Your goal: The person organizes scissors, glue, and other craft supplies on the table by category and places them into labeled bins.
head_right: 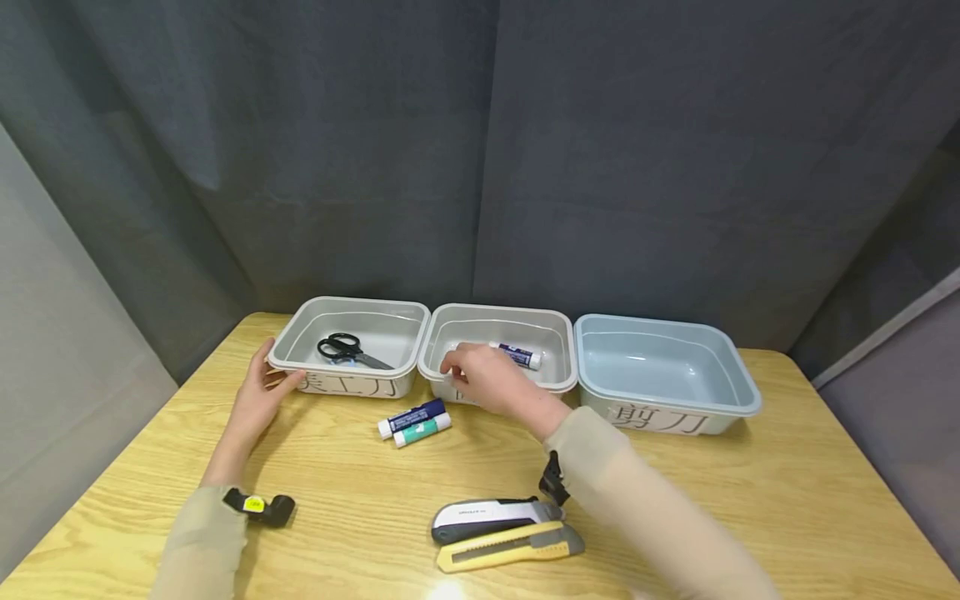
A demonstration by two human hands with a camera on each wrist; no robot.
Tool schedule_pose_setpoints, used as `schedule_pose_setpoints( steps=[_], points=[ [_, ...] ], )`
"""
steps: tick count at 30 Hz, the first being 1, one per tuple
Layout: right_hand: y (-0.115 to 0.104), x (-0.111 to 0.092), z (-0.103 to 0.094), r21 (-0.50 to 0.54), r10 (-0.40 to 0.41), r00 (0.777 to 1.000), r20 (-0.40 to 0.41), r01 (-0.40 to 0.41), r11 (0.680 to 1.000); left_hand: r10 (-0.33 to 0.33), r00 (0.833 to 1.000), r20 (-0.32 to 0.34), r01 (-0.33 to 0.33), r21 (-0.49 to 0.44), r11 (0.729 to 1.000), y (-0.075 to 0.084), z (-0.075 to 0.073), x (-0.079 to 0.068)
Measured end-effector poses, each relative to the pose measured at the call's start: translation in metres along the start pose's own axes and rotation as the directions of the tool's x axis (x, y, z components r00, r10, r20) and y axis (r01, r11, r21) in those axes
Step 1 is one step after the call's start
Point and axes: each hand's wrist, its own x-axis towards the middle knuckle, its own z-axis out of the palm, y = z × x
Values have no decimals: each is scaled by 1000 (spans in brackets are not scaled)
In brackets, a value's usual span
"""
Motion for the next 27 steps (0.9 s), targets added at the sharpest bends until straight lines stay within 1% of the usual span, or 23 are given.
schedule_pose_setpoints(
  steps=[7,16,22,27],
  points=[
    [-15,-2,15,20,-50,998,33,49,999,6,1000,-1,-6,4,1000,-1,0,0],
    [-28,-1,29,56,-67,993,99,62,997,23,1000,-8,-23,3,1000,-3,0,1],
    [-32,1,41,43,-80,988,129,75,996,25,1000,-5,-25,2,1000,-4,0,2],
    [-35,3,52,14,-81,979,185,80,997,25,1000,-5,-25,-4,1000,-4,1,1]
  ],
)
